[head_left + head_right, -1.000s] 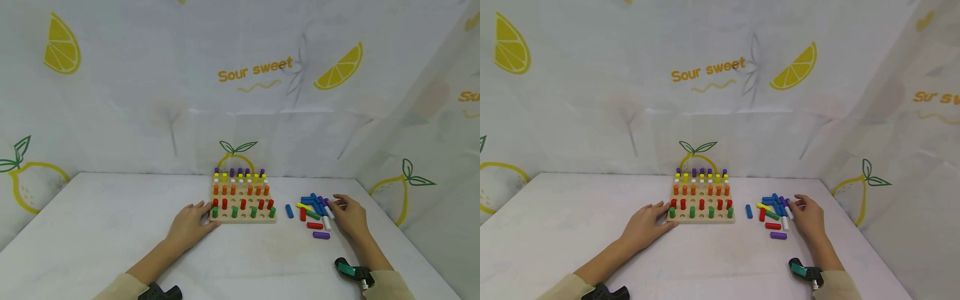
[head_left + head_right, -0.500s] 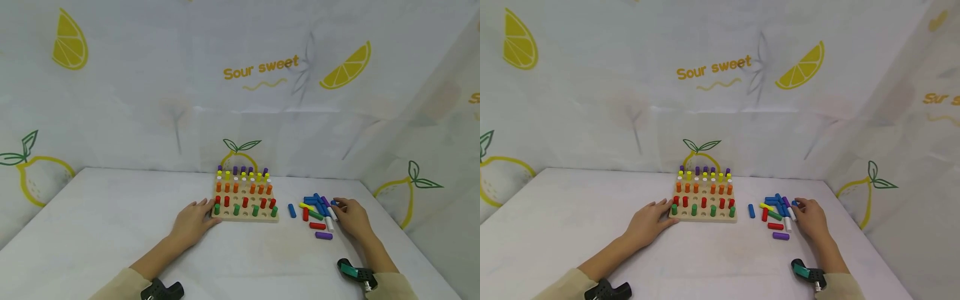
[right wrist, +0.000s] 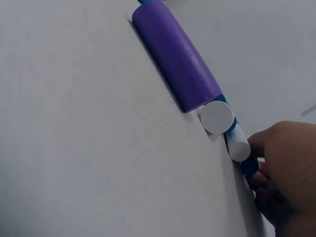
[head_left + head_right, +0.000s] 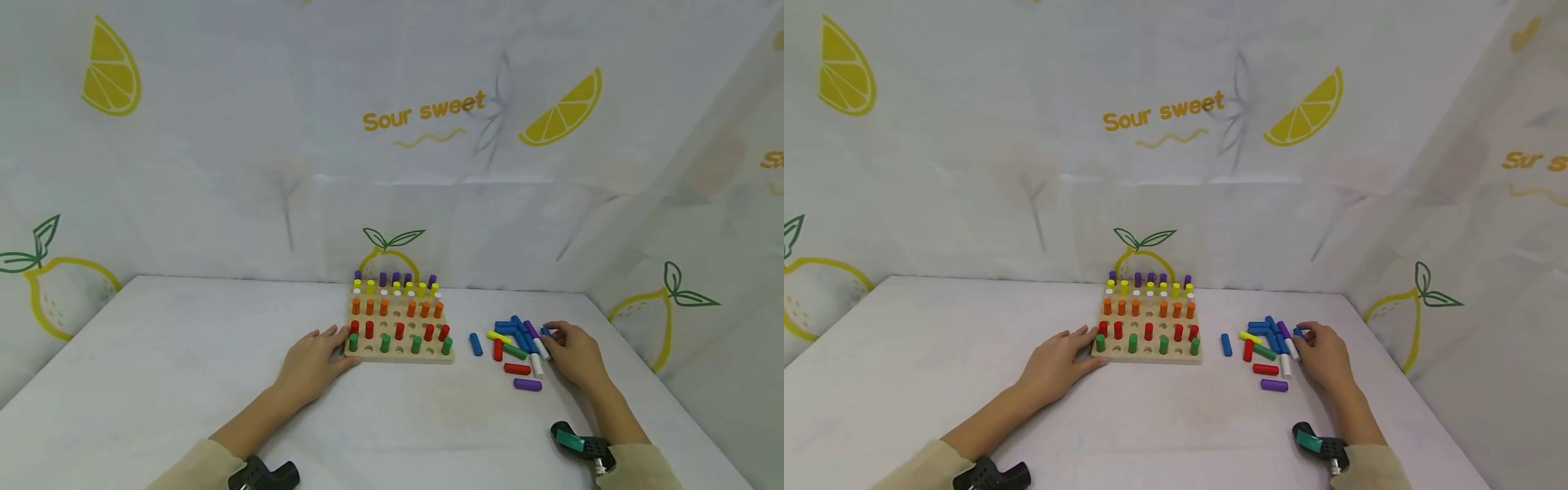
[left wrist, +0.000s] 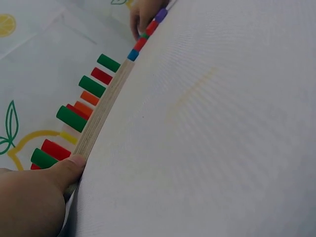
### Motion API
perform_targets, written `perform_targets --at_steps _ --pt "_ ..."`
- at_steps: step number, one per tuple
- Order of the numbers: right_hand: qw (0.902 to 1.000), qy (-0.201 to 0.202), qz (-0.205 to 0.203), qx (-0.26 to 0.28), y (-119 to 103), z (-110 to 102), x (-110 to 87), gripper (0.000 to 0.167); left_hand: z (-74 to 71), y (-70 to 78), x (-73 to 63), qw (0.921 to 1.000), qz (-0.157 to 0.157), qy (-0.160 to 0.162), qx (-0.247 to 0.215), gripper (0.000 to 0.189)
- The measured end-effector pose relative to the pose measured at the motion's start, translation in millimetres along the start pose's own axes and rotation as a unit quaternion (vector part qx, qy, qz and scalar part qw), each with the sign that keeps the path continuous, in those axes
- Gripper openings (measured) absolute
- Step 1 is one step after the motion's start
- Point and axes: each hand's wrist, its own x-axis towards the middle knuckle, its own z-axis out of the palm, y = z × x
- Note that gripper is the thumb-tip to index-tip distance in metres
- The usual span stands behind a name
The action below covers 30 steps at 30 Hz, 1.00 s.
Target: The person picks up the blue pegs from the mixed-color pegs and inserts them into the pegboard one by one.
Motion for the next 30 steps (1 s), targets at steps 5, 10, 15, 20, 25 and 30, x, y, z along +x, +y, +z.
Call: perform_targets --at_steps 5,10,15,20,25,30 --pt "1.0000 -0.003 0.005 0.004 -1.2 -1.2 -0.6 0.038 -0.4 0.1 -0.2 1.0000 -0.003 -0.002 -0.001 0.063" --pt "1.0000 -0.005 0.001 0.005 -5.1 -5.2 -1.7 0.036 -1.4 1.0 -0.3 1.0000 -0.008 -0.005 -0.003 0.063" --pt "0.9999 -0.007 -0.014 -0.005 -7.1 -10.3 -1.1 0.037 -2.8 3.0 -0.5 0.9999 -0.009 -0.009 -0.006 0.064" --pt "0.9990 0.005 -0.040 -0.021 -13.1 -16.5 0.0 0.034 -3.5 3.6 -0.1 0.9999 -0.009 -0.005 -0.006 0.064" --pt "0.9984 0.021 -0.049 -0.017 -26.1 -22.2 -2.5 0.030 -2.6 3.2 0.4 0.9999 -0.009 0.003 -0.012 0.064" --pt "0.9961 0.037 -0.079 -0.010 -42.3 -24.7 -6.5 0.028 1.1 1.4 -1.0 0.9998 -0.011 0.002 -0.018 0.064"
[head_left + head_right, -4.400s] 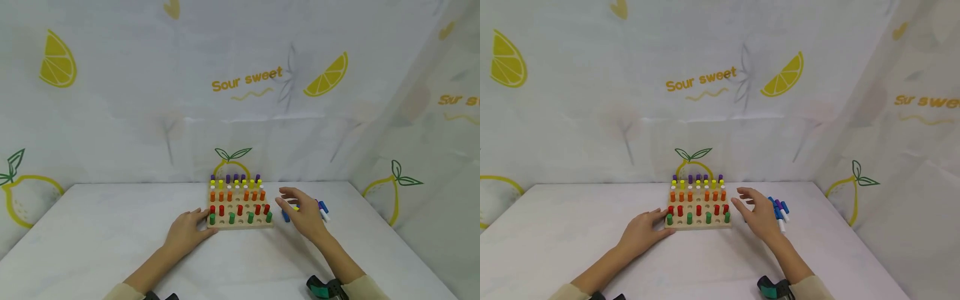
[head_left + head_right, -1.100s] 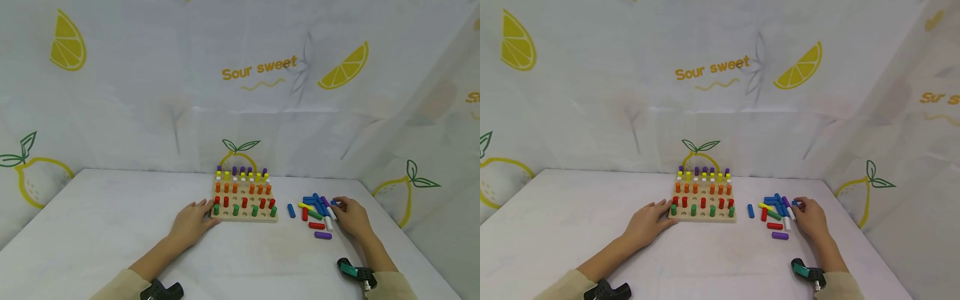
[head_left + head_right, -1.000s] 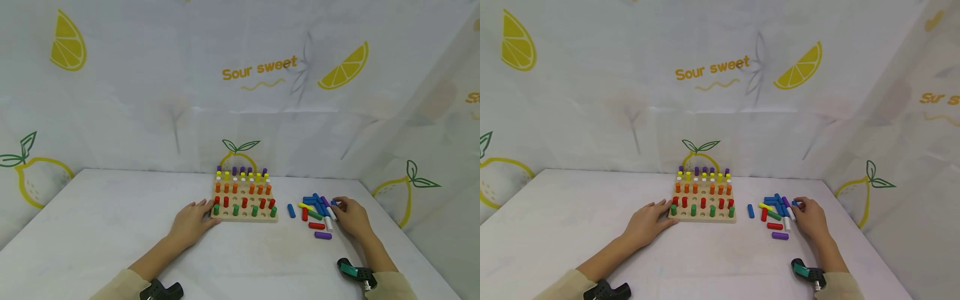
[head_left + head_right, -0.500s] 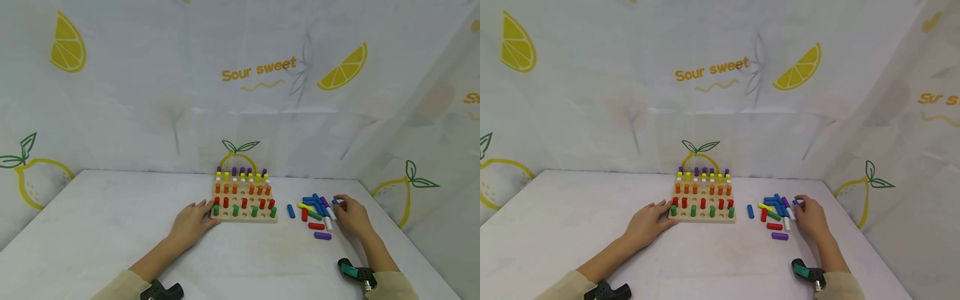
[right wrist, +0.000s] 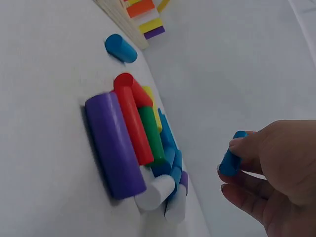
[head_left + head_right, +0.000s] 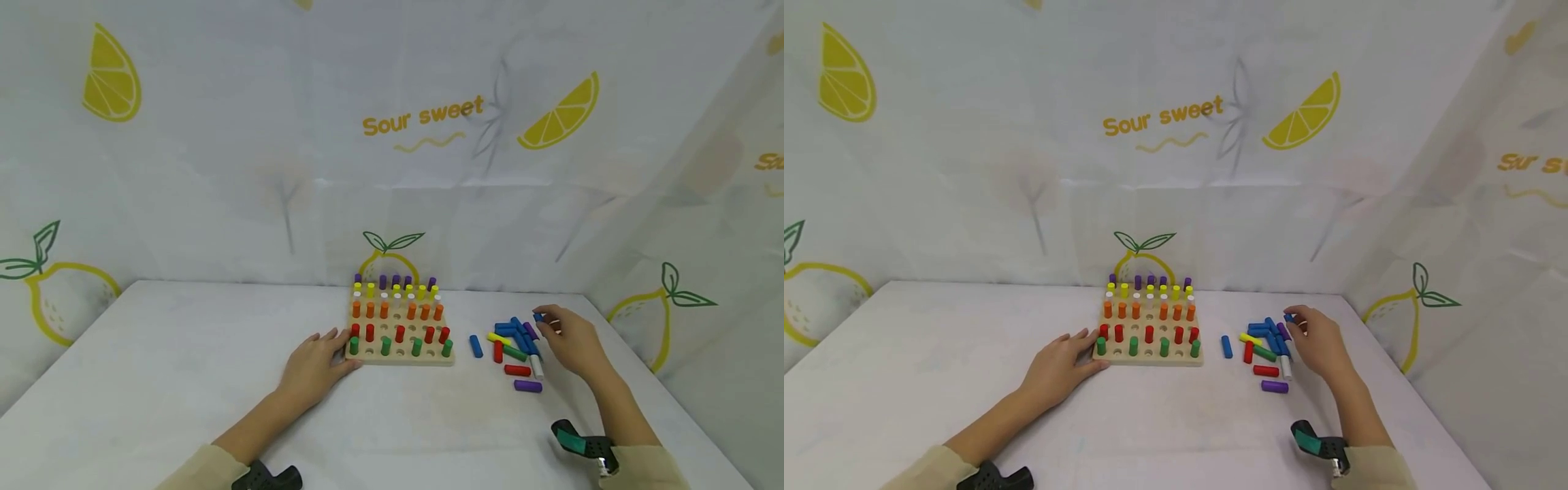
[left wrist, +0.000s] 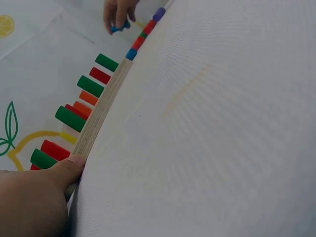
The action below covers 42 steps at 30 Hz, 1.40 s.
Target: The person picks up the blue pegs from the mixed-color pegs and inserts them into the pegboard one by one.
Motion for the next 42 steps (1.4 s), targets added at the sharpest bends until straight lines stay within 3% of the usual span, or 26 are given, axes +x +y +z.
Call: perform_targets --at_steps 9,17,23,30,37,42 --pt "0.9969 0.000 -0.063 0.048 -36.7 -1.7 5.7 0.029 2.0 -2.9 1.1 0.9999 0.006 0.008 0.007 0.064" --pt "0.9935 0.002 -0.077 0.084 -62.1 8.3 16.4 0.030 -0.1 -1.4 5.5 0.9999 0.007 0.006 0.003 0.063" --pt "0.9863 0.004 -0.052 0.156 -81.5 35.0 25.5 0.033 1.0 -2.0 1.4 0.9999 0.005 0.007 0.012 0.063" --pt "0.9695 0.007 0.011 0.245 -100.9 74.7 17.9 0.034 5.5 -1.9 -2.7 0.9992 0.024 0.011 0.031 0.060" --pt "0.9526 -0.007 0.073 0.295 -107.6 87.2 11.9 0.036 4.4 -1.2 -2.6 0.9991 0.026 0.023 0.025 0.059" --pt "0.9483 -0.010 0.078 0.307 -104.8 94.0 13.2 0.036 3.8 -1.3 -2.3 0.9988 0.033 0.020 0.029 0.059"
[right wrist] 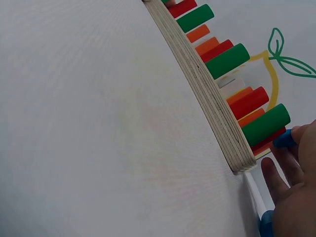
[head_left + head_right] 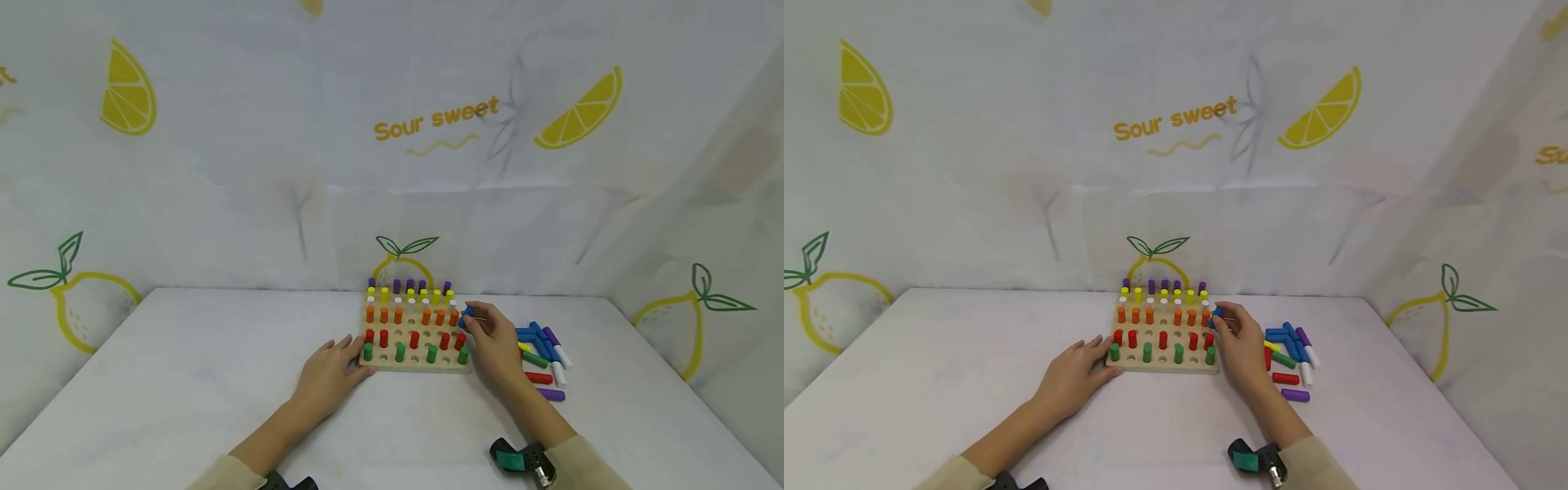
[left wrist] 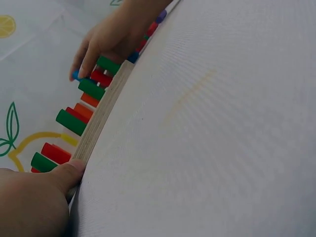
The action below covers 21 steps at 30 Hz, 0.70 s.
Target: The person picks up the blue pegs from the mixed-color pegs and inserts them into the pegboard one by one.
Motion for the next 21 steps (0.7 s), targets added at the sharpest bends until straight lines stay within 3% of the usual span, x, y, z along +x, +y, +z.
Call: perform_targets --at_steps 7,13,21 --pt "0.9992 -0.003 -0.036 -0.019 2.7 1.1 -0.5 0.033 -2.8 2.5 0.3 1.0000 0.003 -0.005 0.005 0.058" --pt "0.9986 -0.001 -0.042 -0.032 2.3 1.3 -1.0 0.031 -2.0 1.3 1.9 1.0000 0.000 -0.005 0.007 0.059" --pt "0.9931 0.013 -0.091 -0.073 7.4 2.4 -3.9 0.028 0.2 0.0 1.4 1.0000 0.001 0.000 0.000 0.059"
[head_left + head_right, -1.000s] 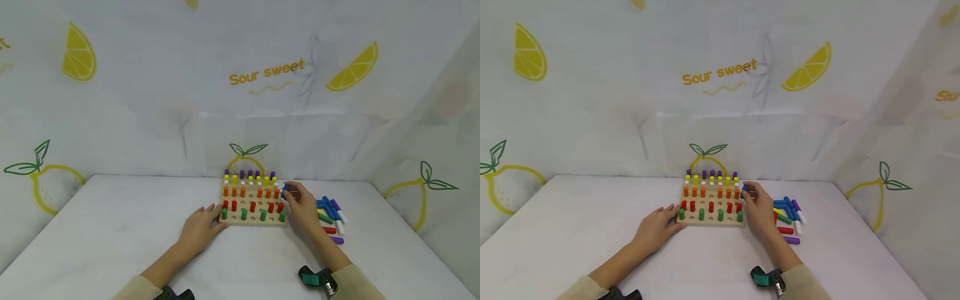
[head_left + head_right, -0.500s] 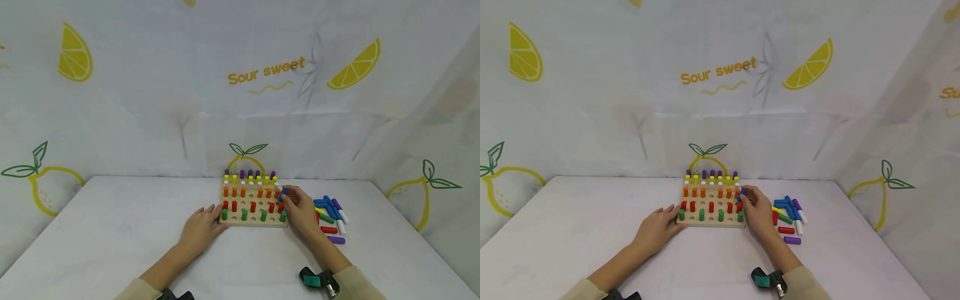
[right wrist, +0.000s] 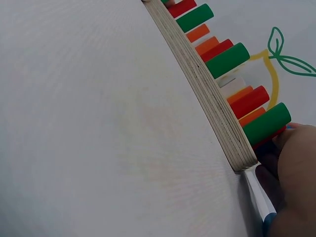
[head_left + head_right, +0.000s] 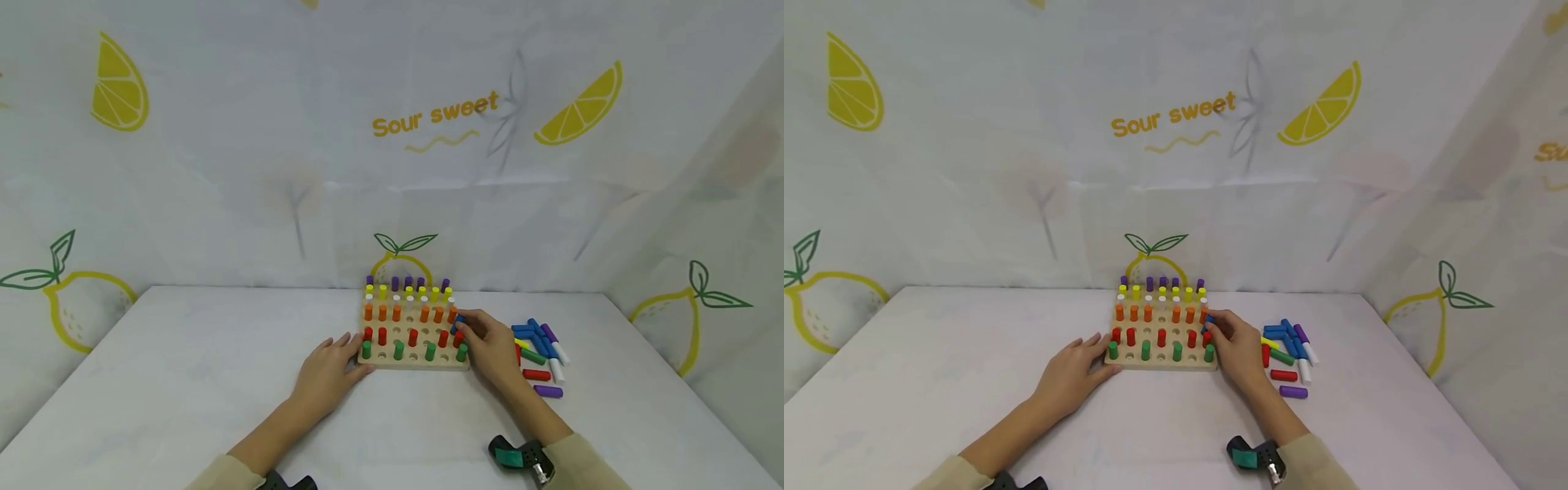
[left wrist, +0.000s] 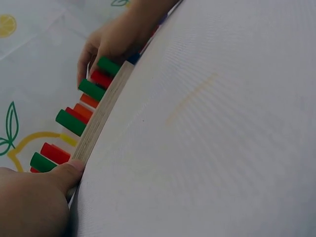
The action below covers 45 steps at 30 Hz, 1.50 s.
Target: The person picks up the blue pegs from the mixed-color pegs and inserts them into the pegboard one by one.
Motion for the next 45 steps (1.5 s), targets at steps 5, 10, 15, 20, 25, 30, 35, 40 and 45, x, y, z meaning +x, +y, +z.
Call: perform_targets --at_steps 5,10,15,20,25,30,35,40,45 --pt "0.9997 0.003 -0.025 0.005 3.6 2.2 -0.2 0.027 -1.2 -0.3 -0.6 0.9999 0.004 0.008 0.005 0.059" --pt "0.9990 0.003 -0.044 -0.008 4.5 3.4 -1.0 0.026 -1.7 -0.6 -2.1 1.0000 -0.003 0.005 -0.001 0.059" --pt "0.9979 0.012 -0.059 -0.023 4.5 2.6 -1.9 0.025 -1.5 -0.1 -2.1 1.0000 -0.002 -0.001 -0.008 0.059" --pt "0.9979 0.004 -0.063 -0.015 5.8 3.3 -1.5 0.025 -1.4 -0.6 -2.6 1.0000 -0.002 0.004 0.005 0.059" --pt "0.9976 0.001 -0.068 -0.014 6.4 3.9 -1.1 0.026 -1.0 -1.8 -2.5 0.9999 0.000 0.010 0.007 0.059" --pt "0.9960 0.006 -0.085 -0.028 7.4 0.9 -2.9 0.025 1.0 -1.3 -2.5 0.9999 0.002 0.008 -0.008 0.060" --pt "0.9970 -0.008 -0.067 -0.039 7.8 -2.0 -5.0 0.026 2.2 -0.2 -1.9 1.0000 0.004 0.005 -0.006 0.060" --pt "0.9964 -0.026 -0.055 -0.060 5.4 -3.6 -4.6 0.027 2.0 0.2 -1.8 1.0000 0.001 0.000 -0.005 0.059" --pt "0.9933 -0.035 -0.070 -0.085 -0.3 -6.1 -1.8 0.025 0.6 0.3 -2.0 1.0000 -0.005 0.001 -0.007 0.060"
